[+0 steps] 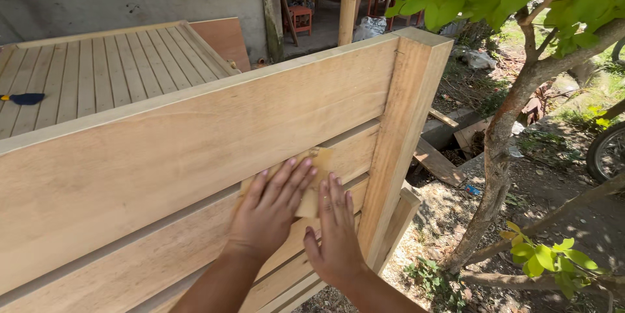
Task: The person sands a wooden headboard using sandpaper, moving the sandpaper back and forth across the slats and edges. The person switches between different pieces of sandpaper during the process.
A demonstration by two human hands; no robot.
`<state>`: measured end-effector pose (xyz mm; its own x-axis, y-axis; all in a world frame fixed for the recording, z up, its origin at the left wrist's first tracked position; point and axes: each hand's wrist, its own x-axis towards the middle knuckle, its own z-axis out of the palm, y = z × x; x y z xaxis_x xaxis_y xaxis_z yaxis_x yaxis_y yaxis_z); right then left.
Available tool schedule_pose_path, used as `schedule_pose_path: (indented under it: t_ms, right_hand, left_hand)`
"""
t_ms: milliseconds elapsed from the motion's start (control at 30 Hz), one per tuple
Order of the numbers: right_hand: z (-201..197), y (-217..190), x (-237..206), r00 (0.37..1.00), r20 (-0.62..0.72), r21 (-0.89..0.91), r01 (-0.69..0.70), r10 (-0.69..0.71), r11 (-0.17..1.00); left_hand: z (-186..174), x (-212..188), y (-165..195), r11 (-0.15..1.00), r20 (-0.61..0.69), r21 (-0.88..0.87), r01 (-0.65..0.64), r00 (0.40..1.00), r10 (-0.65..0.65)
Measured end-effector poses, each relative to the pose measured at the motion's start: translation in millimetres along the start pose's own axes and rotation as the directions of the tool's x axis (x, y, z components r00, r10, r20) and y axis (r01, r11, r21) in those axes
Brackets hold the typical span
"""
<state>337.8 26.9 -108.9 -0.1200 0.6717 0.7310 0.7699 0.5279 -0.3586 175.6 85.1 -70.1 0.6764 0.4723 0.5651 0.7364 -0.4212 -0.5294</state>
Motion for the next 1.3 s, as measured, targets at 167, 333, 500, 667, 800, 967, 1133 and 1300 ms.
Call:
schedule_pose_path:
  t_ms: [167, 333, 500, 667, 800, 967, 1133, 1300]
  right_hand:
    - [-18, 56, 5, 0.994, -0.067, 0.106, -0.083, 0.09, 0.991]
    - [-5, 65, -20, 0.998, 0.037, 0.165, -0.053, 0.048, 0.985]
    - [-8, 75, -36, 0.99, 0.065, 0.319, -0.139, 0.125, 0.937]
    - [-19, 94, -31, 0.985, 0.001, 0.314, -0.162, 0.17, 0.935]
    - [-15, 100, -37, 0.979, -0.027, 0.332, -0.182, 0.202, 0.926]
    - [-2, 97, -49, 0.982, 0.044, 0.382, -0.184, 0.181, 0.906]
    - [-9, 95, -49, 0.983, 0.063, 0.419, -0.185, 0.175, 0.889]
    - [-19, 93, -37, 0.982, -0.06, 0.379, -0.141, 0.177, 0.915]
  left_hand:
    - [13, 67, 37, 0.982, 0.002, 0.158, -0.102, 0.995, 0.103]
    - [18, -53, 14, 0.998, 0.02, 0.06, -0.028, 0.999, 0.027]
    - [45, -72, 30, 0.999, 0.024, 0.046, 0.009, 1.0, -0.01]
    - [50, 63, 84, 0.989, -0.04, 0.146, -0.015, 0.999, 0.021]
    - [43, 79, 79, 0.994, 0.071, 0.034, -0.103, 0.992, 0.1]
    - [34, -51, 22, 0.997, 0.075, -0.037, -0.074, 0.994, 0.077]
    - [36, -60, 23, 0.997, 0.076, -0.046, -0.065, 0.995, 0.069]
    - [50, 72, 78, 0.985, 0.135, 0.049, -0.167, 0.978, 0.159]
